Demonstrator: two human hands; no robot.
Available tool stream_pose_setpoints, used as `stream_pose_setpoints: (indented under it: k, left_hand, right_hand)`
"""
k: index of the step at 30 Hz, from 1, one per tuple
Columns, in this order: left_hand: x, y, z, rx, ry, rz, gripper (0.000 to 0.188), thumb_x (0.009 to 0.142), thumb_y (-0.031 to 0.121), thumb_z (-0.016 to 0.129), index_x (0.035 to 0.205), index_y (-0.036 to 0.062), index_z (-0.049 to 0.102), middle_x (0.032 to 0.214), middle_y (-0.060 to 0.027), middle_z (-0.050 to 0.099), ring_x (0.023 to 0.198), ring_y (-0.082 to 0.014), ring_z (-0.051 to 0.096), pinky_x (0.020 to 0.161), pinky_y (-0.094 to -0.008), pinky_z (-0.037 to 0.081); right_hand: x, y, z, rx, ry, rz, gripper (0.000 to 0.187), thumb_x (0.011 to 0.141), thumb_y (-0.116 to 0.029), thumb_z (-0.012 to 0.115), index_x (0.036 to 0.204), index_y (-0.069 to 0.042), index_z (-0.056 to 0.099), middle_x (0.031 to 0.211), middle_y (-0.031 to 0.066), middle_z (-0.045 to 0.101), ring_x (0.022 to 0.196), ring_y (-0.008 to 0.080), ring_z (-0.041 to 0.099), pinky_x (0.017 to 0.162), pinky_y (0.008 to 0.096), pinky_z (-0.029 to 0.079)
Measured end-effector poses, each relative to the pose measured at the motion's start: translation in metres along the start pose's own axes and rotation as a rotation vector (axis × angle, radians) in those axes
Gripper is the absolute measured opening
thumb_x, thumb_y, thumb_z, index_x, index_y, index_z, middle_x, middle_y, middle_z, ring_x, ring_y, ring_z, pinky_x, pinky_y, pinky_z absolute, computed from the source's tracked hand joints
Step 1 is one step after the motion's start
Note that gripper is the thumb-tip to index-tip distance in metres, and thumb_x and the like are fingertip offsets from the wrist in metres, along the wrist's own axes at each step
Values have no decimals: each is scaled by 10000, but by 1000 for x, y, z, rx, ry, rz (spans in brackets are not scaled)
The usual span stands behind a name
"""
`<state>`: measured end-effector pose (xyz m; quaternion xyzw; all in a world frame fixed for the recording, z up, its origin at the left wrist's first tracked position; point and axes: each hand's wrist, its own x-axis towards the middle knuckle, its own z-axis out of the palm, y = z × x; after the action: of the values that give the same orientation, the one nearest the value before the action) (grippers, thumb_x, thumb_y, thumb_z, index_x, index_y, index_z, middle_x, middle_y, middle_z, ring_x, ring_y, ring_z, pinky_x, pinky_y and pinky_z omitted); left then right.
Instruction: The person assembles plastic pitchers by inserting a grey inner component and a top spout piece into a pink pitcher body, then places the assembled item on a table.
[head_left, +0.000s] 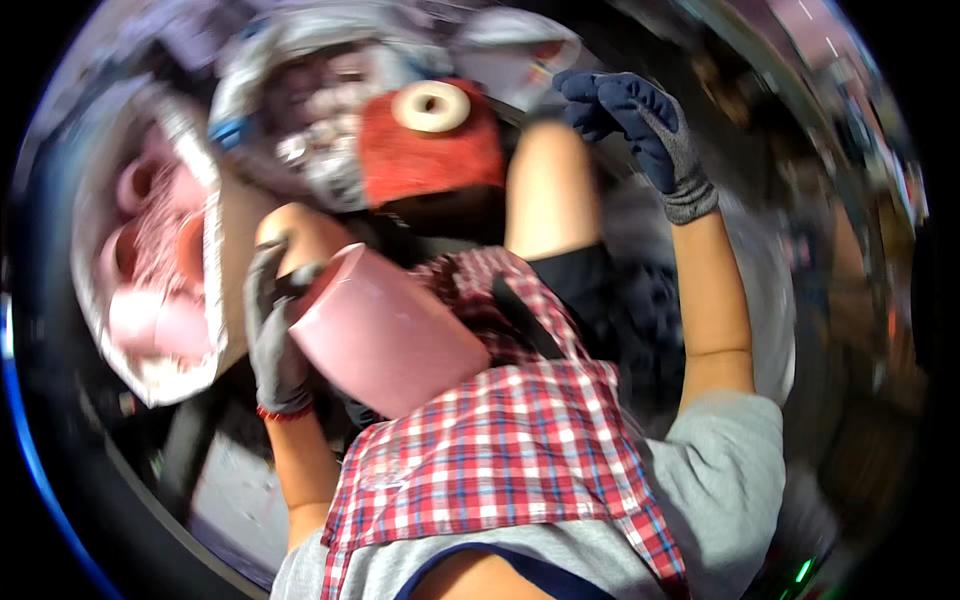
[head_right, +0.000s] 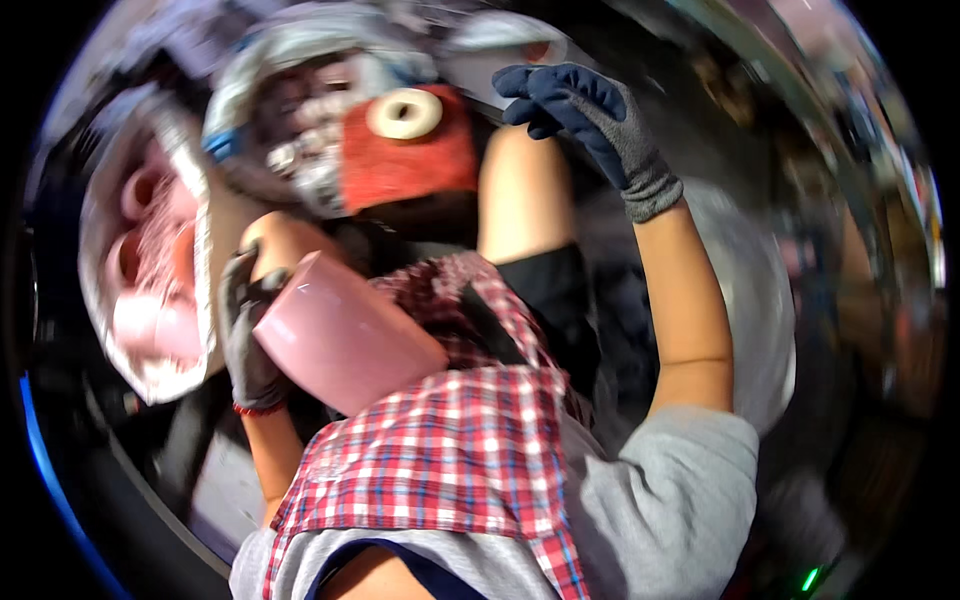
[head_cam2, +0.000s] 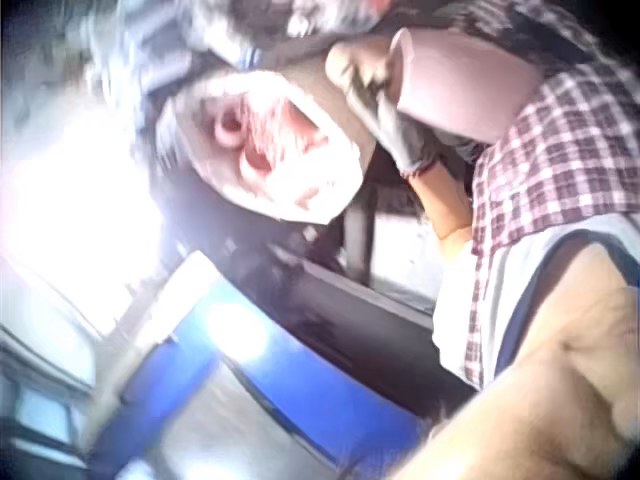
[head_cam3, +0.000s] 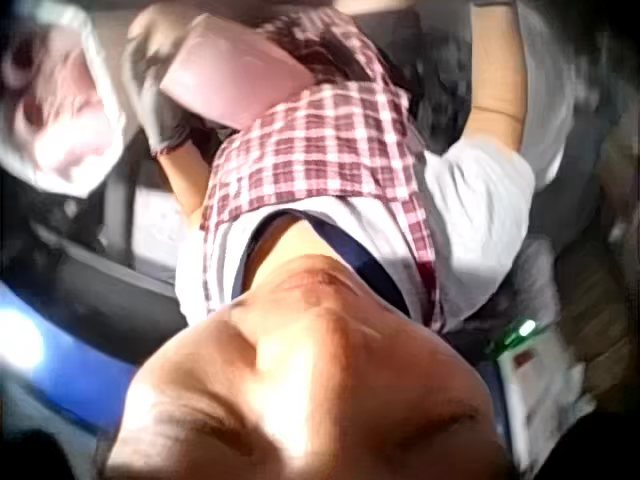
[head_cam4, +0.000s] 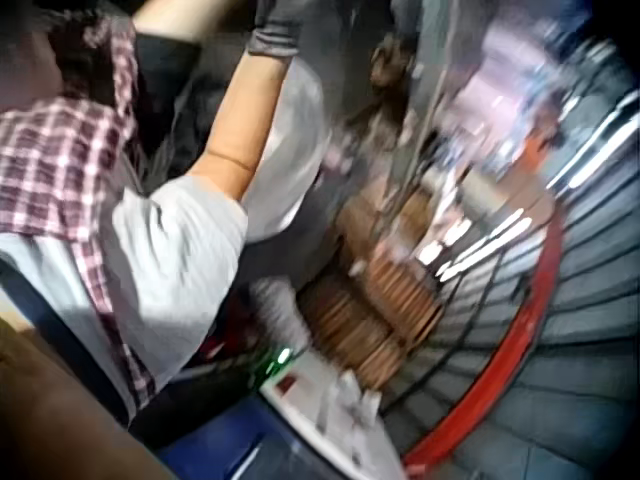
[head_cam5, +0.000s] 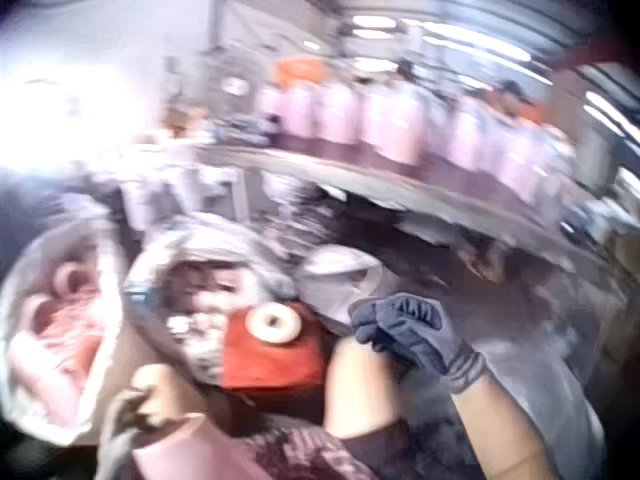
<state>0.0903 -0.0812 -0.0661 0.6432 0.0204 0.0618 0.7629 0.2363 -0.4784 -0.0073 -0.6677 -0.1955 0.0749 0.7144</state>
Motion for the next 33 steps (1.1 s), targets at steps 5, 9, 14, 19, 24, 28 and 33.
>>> stream_pose_setpoints:
  k: [5, 9, 14, 19, 24, 28, 33]
  left_hand:
    - [8, -34, -7, -276, -258, -265, 649, 936, 441, 322, 1439, 41, 230, 1471, -141, 281, 1327, -262, 309, 1089, -378, 234]
    - [32, -38, -32, -327, -388, -334, 866, 834, 651, 383, 1426, 32, 257, 1453, -137, 308, 1306, -258, 337, 1062, -380, 266]
    - [35, -56, -73, -568, -600, -376, 987, 754, 748, 438, 1418, 38, 269, 1424, -128, 347, 1255, -277, 399, 1001, -419, 351]
    - [22, -66, -78, -515, -514, -387, 997, 717, 703, 537, 1419, 48, 267, 1399, -126, 382, 1228, -288, 428, 980, -438, 381]
    - [16, -32, -38, -408, -412, -346, 1000, 688, 636, 631, 1415, 50, 273, 1384, -123, 402, 1215, -289, 444, 968, -435, 401]
    - [3, -16, -30, -367, -365, -327, 1011, 664, 582, 705, 1411, 51, 279, 1372, -120, 419, 1204, -290, 457, 959, -432, 416]
    - [-4, -47, -60, -530, -409, -425, 1051, 622, 525, 783, 1410, 49, 277, 1369, -119, 423, 1206, -288, 457, 963, -430, 418]
  right_hand:
    - [-169, 30, -82, -89, 454, 473, 320, 932, -250, 517, 1089, 15, 604, 1033, 105, 655, 883, 160, 632, 757, 275, 491]
    - [-300, 106, -95, -1098, 407, 917, 527, 823, -476, 582, 1072, -13, 620, 1015, 184, 642, 930, 305, 618, 819, 381, 481]
    - [-353, 179, -78, -1195, 254, 1148, 442, 809, -440, 567, 1124, -132, 592, 1088, 184, 611, 1006, 359, 572, 861, 433, 443]
    - [-266, 170, -89, -1504, 182, 1007, 509, 799, -255, 572, 1288, -141, 485, 1282, 118, 515, 1124, 292, 525, 953, 408, 414]
    - [-206, 239, -140, -2177, -586, 851, 434, 807, -314, 543, 1201, -135, 568, 1172, 116, 591, 1098, 275, 555, 904, 415, 446]
    - [-178, 230, -132, -1874, -1172, 1090, 413, 803, -334, 538, 1155, -127, 601, 1127, 119, 613, 1074, 275, 571, 883, 417, 457]
    - [-220, 203, -123, -1588, -1369, 1154, 399, 799, -358, 531, 1097, -117, 643, 1070, 124, 641, 1043, 274, 592, 856, 420, 470]
